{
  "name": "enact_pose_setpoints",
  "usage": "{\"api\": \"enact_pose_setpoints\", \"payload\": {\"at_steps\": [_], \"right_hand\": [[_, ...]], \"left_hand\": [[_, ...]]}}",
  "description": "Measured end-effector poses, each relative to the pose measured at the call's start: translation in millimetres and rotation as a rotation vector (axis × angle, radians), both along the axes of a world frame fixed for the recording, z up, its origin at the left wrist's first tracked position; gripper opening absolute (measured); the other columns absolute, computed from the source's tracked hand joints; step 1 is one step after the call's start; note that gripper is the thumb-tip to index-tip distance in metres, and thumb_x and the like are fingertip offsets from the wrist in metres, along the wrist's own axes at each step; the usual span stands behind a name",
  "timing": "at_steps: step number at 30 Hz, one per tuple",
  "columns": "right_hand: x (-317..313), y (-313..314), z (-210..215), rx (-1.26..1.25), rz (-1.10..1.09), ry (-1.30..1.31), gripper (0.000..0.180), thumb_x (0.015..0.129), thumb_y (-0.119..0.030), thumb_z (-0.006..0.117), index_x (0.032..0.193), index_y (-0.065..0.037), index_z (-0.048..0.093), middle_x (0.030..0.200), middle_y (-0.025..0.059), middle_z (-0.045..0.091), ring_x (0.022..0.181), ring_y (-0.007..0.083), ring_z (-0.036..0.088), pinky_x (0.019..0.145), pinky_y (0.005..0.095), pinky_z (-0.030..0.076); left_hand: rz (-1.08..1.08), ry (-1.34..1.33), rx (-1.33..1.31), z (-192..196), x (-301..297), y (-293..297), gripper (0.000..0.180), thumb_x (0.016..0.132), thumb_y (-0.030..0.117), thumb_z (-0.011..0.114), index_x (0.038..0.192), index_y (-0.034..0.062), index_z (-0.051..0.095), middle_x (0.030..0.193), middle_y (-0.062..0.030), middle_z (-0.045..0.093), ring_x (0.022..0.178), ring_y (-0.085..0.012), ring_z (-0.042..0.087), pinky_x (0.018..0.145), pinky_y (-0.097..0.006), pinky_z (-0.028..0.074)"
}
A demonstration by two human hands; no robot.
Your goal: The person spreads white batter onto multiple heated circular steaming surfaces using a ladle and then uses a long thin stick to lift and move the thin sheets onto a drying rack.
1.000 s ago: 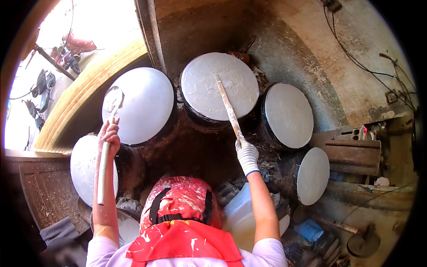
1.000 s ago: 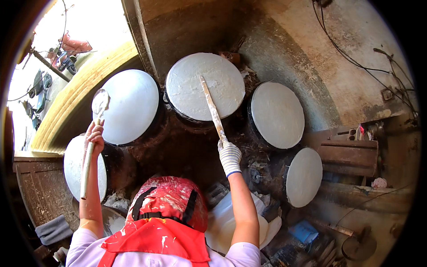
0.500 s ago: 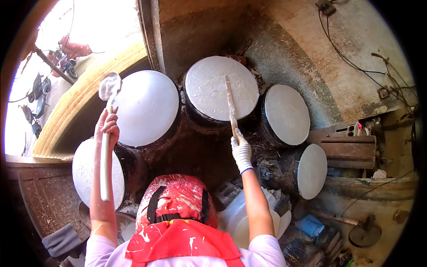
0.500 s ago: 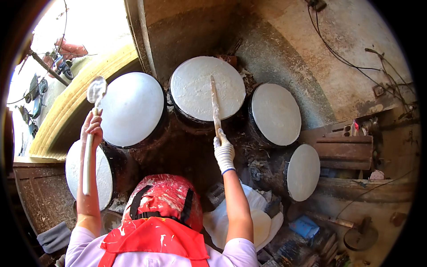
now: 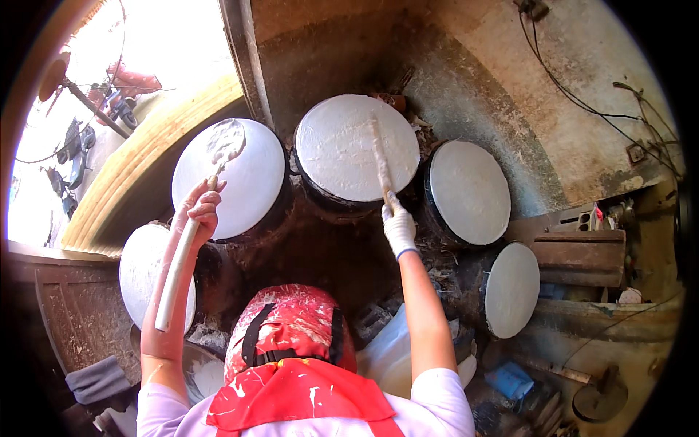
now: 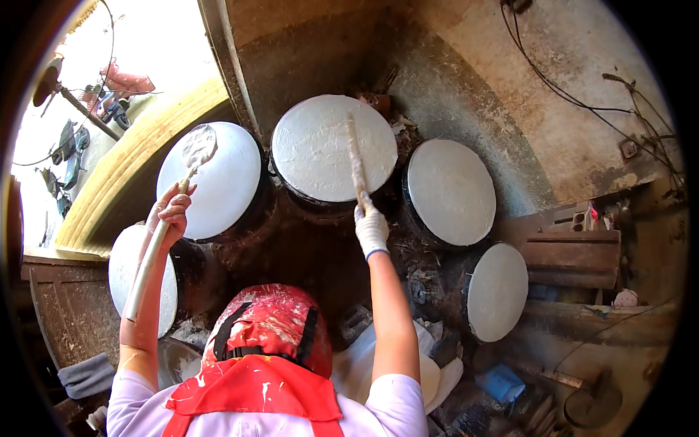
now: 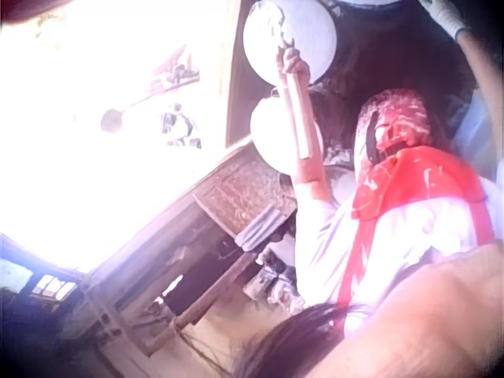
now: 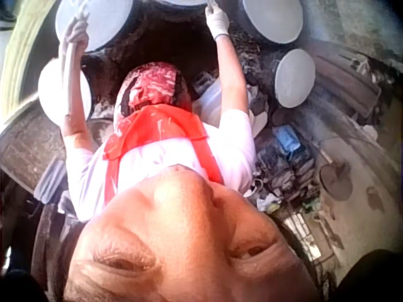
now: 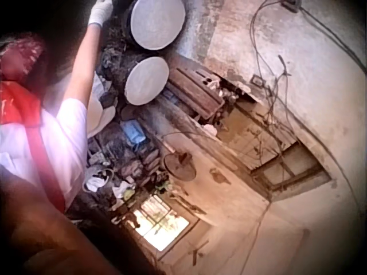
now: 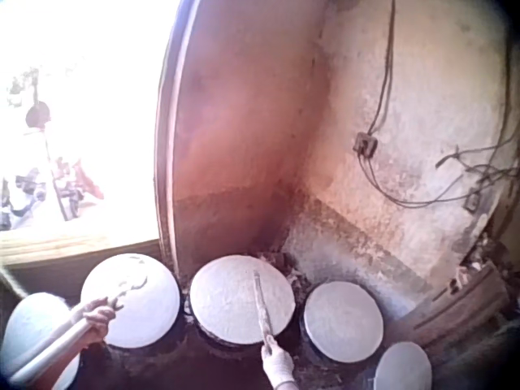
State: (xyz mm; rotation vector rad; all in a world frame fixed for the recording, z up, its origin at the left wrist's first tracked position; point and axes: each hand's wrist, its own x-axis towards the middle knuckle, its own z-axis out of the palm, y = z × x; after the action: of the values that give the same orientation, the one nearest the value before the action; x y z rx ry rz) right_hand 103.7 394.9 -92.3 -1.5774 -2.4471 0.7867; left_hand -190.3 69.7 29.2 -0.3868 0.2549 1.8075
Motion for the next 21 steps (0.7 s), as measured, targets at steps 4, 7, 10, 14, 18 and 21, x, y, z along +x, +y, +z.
{"api": "enact_pose_setpoints", "payload": {"at_steps": [4,7,10,14,18,21], "right_hand": [[3.9,-4.1,-30.4,-0.068,0.025,0.314,0.04,0.085,-0.023,0.058,0.125,-0.023,0.052,0.1,0.0214,0.062,0.084,0.0312,0.063,0.075,0.0355,0.048],[7.2,-44.5,-49.4,-0.131,0.2,0.296,0.041,0.084,-0.022,0.059,0.125,-0.025,0.052,0.096,0.021,0.062,0.076,0.0285,0.056,0.073,0.036,0.046],[17.7,-20.8,-46.5,-0.039,0.199,0.541,0.041,0.085,-0.028,0.059,0.125,-0.024,0.052,0.1,0.0212,0.061,0.085,0.0378,0.06,0.074,0.0386,0.047],[18.1,-24.2,-39.5,-0.221,0.172,0.237,0.04,0.088,-0.025,0.056,0.126,-0.013,0.051,0.112,0.0188,0.058,0.097,0.0328,0.059,0.083,0.0355,0.046],[19.3,-21.8,-29.7,-0.091,0.143,0.547,0.039,0.088,-0.015,0.057,0.124,-0.002,0.051,0.122,0.0126,0.056,0.11,0.0184,0.053,0.092,0.0271,0.041],[32.3,-35.9,-40.3,-0.311,0.114,0.569,0.036,0.089,-0.007,0.054,0.124,-0.001,0.051,0.122,0.0055,0.055,0.095,0.01,0.053,0.085,0.0222,0.043]], "left_hand": [[0.02,0.076,0.064,13.5,6.8,1.9,0.042,0.098,0.027,0.032,0.122,-0.0085,0.035,0.069,-0.0024,0.041,0.039,-0.0084,0.04,0.037,-0.022,0.036],[0.082,0.168,-0.047,10.1,5.7,-7.5,0.042,0.098,0.026,0.033,0.122,-0.0085,0.036,0.068,-0.0027,0.042,0.039,-0.0089,0.043,0.036,-0.022,0.037],[0.1,0.173,-0.097,5.5,12.5,-6.5,0.043,0.098,0.027,0.033,0.121,-0.0088,0.037,0.067,-0.0029,0.042,0.04,-0.0097,0.045,0.036,-0.022,0.038],[0.094,0.135,-0.133,-2.0,23.8,-12.1,0.042,0.098,0.028,0.033,0.118,-0.0085,0.038,0.066,-0.0022,0.042,0.039,-0.0097,0.044,0.035,-0.021,0.038],[0.049,0.095,-0.068,-3.8,27.8,7.8,0.04,0.098,0.027,0.034,0.118,-0.0077,0.039,0.064,-0.0011,0.041,0.039,-0.0087,0.043,0.037,-0.021,0.039],[0.067,0.186,-0.244,-0.9,23.4,8.6,0.036,0.097,0.026,0.039,0.115,-0.0056,0.04,0.061,0.0,0.04,0.036,-0.0059,0.04,0.031,-0.018,0.036]]}}
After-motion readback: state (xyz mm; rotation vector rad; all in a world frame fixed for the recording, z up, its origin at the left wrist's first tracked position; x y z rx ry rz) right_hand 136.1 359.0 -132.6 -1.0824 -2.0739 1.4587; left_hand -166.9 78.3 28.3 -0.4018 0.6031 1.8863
